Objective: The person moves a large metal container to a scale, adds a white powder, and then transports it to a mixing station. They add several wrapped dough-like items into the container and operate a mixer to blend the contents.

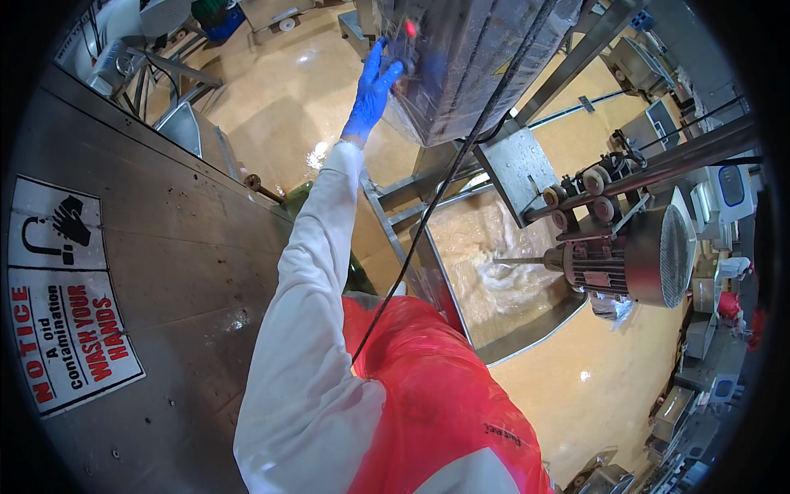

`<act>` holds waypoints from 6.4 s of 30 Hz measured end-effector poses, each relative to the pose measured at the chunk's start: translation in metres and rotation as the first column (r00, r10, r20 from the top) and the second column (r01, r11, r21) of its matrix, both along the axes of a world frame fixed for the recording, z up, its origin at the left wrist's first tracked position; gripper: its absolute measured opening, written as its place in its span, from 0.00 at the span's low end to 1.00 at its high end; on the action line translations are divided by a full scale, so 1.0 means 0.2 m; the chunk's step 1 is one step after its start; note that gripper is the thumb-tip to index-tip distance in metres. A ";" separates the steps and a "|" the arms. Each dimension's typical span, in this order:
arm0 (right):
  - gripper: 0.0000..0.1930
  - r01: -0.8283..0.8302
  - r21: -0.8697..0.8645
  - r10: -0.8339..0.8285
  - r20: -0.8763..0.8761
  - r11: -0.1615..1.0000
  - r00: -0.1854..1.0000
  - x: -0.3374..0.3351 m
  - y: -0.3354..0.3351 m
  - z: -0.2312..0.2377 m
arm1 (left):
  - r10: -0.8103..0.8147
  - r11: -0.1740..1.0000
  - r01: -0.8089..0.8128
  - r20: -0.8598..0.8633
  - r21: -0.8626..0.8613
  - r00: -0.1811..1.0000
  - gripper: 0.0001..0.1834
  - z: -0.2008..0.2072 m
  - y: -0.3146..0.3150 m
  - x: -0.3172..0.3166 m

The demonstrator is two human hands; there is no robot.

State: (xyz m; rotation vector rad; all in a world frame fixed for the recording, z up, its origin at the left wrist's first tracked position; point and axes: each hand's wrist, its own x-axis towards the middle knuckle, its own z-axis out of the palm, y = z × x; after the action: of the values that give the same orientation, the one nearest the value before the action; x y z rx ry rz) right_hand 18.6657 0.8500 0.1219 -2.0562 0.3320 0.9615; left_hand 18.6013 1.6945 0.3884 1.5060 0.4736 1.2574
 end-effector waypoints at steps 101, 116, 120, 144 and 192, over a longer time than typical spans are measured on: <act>0.26 -0.140 -0.121 0.146 0.044 0.983 0.988 -0.26 -0.28 -1.21 | 0.082 0.995 -0.082 0.009 0.053 0.997 0.29 -0.52 0.19 -0.12; 0.33 -0.368 -0.404 0.459 0.153 0.837 0.875 -0.27 -0.38 -1.08 | -0.023 0.993 0.065 0.371 -0.101 0.928 0.31 -0.68 -0.07 -0.30; 0.37 -0.287 -0.480 0.454 0.277 0.829 0.847 -0.21 -0.51 -1.01 | 0.575 0.818 -0.573 0.069 -0.044 0.815 0.25 -0.96 -0.58 -0.32; 0.18 -0.848 -0.237 0.846 0.391 0.474 0.363 1.72 -0.85 -0.79 | -0.014 0.958 0.282 -0.987 -0.058 -0.157 0.29 -2.36 -3.95 0.75; 0.02 -0.541 -0.836 0.331 0.488 -0.086 -0.808 3.08 -0.18 -1.06 | 0.657 0.559 -0.447 -0.702 0.698 -0.274 0.05 -2.58 -4.85 1.50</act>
State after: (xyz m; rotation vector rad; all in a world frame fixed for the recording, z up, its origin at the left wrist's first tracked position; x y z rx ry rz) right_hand 19.2821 0.8137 -0.0898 -1.6908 -2.6537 -0.2194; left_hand 18.9010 0.7247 -0.1283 2.2637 2.4103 0.5606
